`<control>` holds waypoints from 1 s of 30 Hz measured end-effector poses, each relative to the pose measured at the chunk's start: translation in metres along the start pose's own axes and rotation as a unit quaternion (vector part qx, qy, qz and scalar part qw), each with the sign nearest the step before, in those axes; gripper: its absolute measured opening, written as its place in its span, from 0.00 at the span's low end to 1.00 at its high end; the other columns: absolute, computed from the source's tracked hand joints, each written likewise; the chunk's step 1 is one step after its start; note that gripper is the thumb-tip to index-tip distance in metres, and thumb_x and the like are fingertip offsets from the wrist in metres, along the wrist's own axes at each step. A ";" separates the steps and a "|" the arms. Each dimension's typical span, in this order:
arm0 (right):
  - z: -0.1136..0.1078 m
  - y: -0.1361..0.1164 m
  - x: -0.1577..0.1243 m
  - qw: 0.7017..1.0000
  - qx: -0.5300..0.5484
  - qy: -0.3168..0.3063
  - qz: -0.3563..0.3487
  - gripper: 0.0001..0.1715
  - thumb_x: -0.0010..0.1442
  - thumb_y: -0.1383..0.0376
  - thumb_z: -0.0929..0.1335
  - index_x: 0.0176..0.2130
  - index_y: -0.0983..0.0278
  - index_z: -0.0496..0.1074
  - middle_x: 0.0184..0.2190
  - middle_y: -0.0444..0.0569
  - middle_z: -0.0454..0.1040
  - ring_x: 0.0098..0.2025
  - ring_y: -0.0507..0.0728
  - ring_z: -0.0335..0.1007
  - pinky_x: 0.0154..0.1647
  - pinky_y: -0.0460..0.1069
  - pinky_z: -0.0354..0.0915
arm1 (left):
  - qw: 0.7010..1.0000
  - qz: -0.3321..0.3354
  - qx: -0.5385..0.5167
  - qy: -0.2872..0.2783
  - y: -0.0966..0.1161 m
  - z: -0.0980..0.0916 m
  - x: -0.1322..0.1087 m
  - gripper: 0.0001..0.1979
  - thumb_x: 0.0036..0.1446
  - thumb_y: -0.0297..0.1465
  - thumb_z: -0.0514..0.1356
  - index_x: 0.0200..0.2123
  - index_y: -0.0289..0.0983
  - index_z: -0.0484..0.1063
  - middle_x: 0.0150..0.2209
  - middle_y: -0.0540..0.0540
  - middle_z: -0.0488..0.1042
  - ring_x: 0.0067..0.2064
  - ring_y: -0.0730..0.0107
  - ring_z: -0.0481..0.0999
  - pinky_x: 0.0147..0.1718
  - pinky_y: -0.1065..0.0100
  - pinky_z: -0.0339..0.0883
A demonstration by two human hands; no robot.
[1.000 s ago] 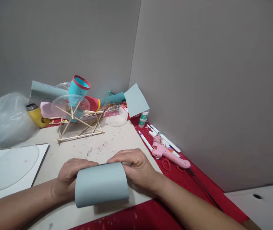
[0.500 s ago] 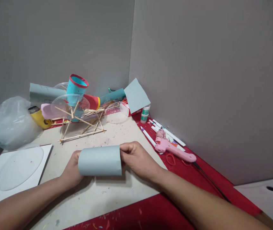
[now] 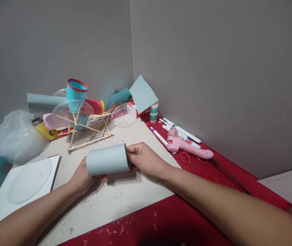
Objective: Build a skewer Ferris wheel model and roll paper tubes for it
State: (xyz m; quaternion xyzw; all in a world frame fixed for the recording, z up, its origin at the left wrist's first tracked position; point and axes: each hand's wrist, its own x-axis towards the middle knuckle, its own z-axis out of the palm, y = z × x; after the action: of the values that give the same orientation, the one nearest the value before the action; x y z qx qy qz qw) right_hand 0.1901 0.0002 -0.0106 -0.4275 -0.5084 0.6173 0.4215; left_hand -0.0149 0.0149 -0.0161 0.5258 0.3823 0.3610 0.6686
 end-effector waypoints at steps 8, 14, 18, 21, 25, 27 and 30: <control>0.000 0.006 0.004 0.995 0.042 0.012 0.086 0.15 0.42 0.61 0.73 0.31 0.69 0.80 0.14 0.46 0.72 0.16 0.50 0.67 0.17 0.43 0.63 | 0.993 -0.103 -0.055 -0.016 0.004 -0.002 0.003 0.07 0.40 0.30 0.63 0.19 0.29 0.73 0.16 0.44 0.73 0.17 0.70 0.74 0.17 0.74 0.67; 0.001 0.007 0.003 0.993 0.073 -0.021 0.086 0.11 0.42 0.65 0.72 0.28 0.69 0.80 0.15 0.46 0.73 0.16 0.48 0.62 0.18 0.42 0.59 | 0.999 -0.032 -0.002 -0.013 0.005 0.000 0.000 0.12 0.43 0.34 0.65 0.18 0.31 0.70 0.15 0.45 0.72 0.16 0.72 0.72 0.18 0.74 0.67; 0.004 0.003 0.001 0.991 0.094 -0.027 0.087 0.06 0.39 0.68 0.73 0.23 0.68 0.79 0.14 0.45 0.71 0.17 0.48 0.61 0.19 0.43 0.59 | 1.000 -0.001 0.004 -0.016 0.007 0.003 -0.006 0.18 0.44 0.40 0.68 0.19 0.33 0.67 0.15 0.50 0.69 0.17 0.73 0.69 0.18 0.73 0.66; 0.006 -0.002 -0.002 0.991 0.097 0.010 0.088 0.05 0.34 0.70 0.76 0.18 0.67 0.77 0.14 0.43 0.70 0.17 0.48 0.60 0.19 0.44 0.60 | 0.999 0.039 -0.004 -0.019 0.005 0.003 -0.009 0.20 0.47 0.42 0.68 0.18 0.34 0.64 0.16 0.53 0.65 0.19 0.77 0.65 0.20 0.74 0.64; 0.006 -0.009 -0.007 0.996 0.049 0.042 0.053 0.07 0.31 0.71 0.77 0.17 0.67 0.77 0.14 0.44 0.71 0.18 0.49 0.62 0.20 0.44 0.62 | 0.997 0.067 0.001 -0.023 0.002 0.002 -0.011 0.18 0.50 0.39 0.66 0.19 0.32 0.67 0.18 0.53 0.64 0.22 0.79 0.61 0.23 0.75 0.59; 0.005 -0.011 -0.010 0.999 0.000 0.045 0.022 0.06 0.34 0.70 0.77 0.20 0.65 0.80 0.17 0.46 0.75 0.21 0.52 0.67 0.23 0.45 0.65 | 0.998 0.059 0.002 -0.029 0.002 0.002 -0.012 0.15 0.50 0.38 0.66 0.23 0.31 0.72 0.20 0.52 0.66 0.23 0.79 0.62 0.25 0.75 0.60; 0.004 -0.012 -0.013 0.997 -0.066 0.044 -0.025 0.07 0.39 0.68 0.75 0.25 0.63 0.83 0.22 0.50 0.79 0.27 0.57 0.74 0.27 0.47 0.69 | 0.998 0.058 0.008 -0.031 0.002 0.003 -0.013 0.10 0.50 0.34 0.64 0.27 0.31 0.76 0.22 0.50 0.71 0.25 0.76 0.66 0.27 0.74 0.61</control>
State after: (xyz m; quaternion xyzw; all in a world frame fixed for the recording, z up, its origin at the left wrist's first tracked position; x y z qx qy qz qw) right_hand 0.1906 -0.0116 0.0030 -0.4680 -0.5394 0.5524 0.4300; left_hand -0.0182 0.0030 -0.0118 0.5630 0.3333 0.3798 0.6540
